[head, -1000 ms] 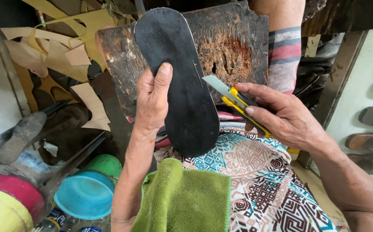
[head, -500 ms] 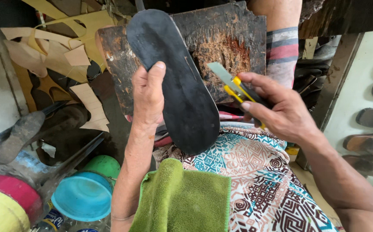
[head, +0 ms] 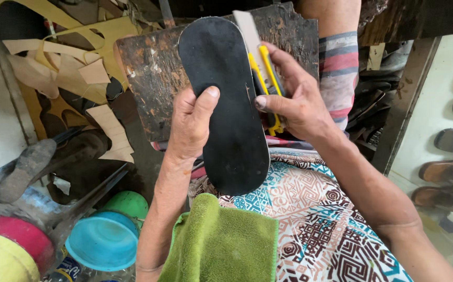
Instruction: The person uses a utility knife to trim the edges of a black shoe insole placed on a worn wooden board. They repeatedly cut along the perimeter, rotate the insole, and continue trimming until the edges are shaped.
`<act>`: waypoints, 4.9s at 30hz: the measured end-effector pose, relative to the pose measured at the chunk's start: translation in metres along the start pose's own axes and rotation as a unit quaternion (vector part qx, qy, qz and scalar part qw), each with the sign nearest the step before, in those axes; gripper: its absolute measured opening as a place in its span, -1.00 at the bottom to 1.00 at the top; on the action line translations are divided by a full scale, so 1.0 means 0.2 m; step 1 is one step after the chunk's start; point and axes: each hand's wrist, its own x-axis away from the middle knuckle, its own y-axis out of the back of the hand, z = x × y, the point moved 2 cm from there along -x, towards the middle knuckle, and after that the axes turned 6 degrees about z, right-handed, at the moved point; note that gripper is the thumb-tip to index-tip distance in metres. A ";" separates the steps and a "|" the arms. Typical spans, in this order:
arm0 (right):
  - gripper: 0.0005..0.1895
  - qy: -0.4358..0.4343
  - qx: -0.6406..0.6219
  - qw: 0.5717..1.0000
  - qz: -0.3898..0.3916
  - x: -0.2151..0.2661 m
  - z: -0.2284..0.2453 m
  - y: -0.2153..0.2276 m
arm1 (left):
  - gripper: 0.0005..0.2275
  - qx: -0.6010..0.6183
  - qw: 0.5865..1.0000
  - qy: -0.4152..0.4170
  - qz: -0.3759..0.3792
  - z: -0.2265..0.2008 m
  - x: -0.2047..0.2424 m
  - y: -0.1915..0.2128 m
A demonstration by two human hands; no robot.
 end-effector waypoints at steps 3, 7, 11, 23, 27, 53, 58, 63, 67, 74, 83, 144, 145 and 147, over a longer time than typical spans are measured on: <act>-0.06 -0.027 -0.096 0.995 0.015 -0.01 -0.05 0.00 | -0.81 0.039 0.999 -0.014 0.028 0.00 0.00 -0.01; -0.02 -0.026 -0.120 0.992 0.025 -0.01 -0.08 0.03 | -0.80 0.159 0.987 0.006 0.036 0.06 0.01 -0.04; -0.01 -0.028 -0.167 0.985 0.009 0.01 -0.08 0.02 | -0.75 0.222 0.974 0.010 0.043 0.08 0.01 -0.06; -0.08 0.037 0.036 0.995 -0.080 0.06 -0.01 -0.01 | -0.67 0.162 0.983 0.047 0.068 0.09 0.03 -0.04; -0.09 0.054 0.104 0.989 -0.086 0.05 0.02 0.00 | -0.68 0.199 0.971 0.074 0.109 0.09 0.06 -0.03; -0.39 -0.130 0.452 0.878 0.081 0.10 0.01 -0.13 | -0.75 -0.136 0.973 -0.062 -0.178 0.09 -0.12 0.61; -0.39 -0.156 0.490 0.852 0.094 0.00 0.03 -0.20 | -0.73 -0.143 0.971 -0.075 -0.178 0.11 -0.14 0.63; -0.39 -0.119 0.495 0.852 0.125 -0.08 0.01 -0.23 | -0.67 -0.162 0.970 -0.065 -0.169 0.11 -0.13 0.64; -0.39 -0.143 0.507 0.840 0.126 -0.11 0.01 -0.24 | -0.67 -0.183 0.965 -0.089 -0.164 0.13 -0.14 0.66; -0.39 -0.130 0.512 0.838 0.134 -0.15 0.01 -0.27 | -0.69 -0.196 0.962 -0.114 -0.149 0.12 -0.15 0.67; -0.39 -0.132 0.509 0.840 0.136 -0.18 0.01 -0.29 | -0.73 -0.198 0.961 -0.116 -0.153 0.10 -0.16 0.66; -0.39 -0.027 0.622 0.755 0.206 -0.08 -0.04 -0.26 | -0.64 -0.250 0.937 -0.085 -0.230 0.19 -0.15 0.62; -0.39 -0.025 0.622 0.755 0.206 -0.07 -0.04 -0.25 | -0.64 -0.251 0.936 -0.086 -0.231 0.19 -0.15 0.62; -0.37 -0.034 0.643 0.736 0.210 -0.06 -0.05 -0.23 | -0.66 -0.255 0.935 -0.083 -0.232 0.20 -0.15 0.62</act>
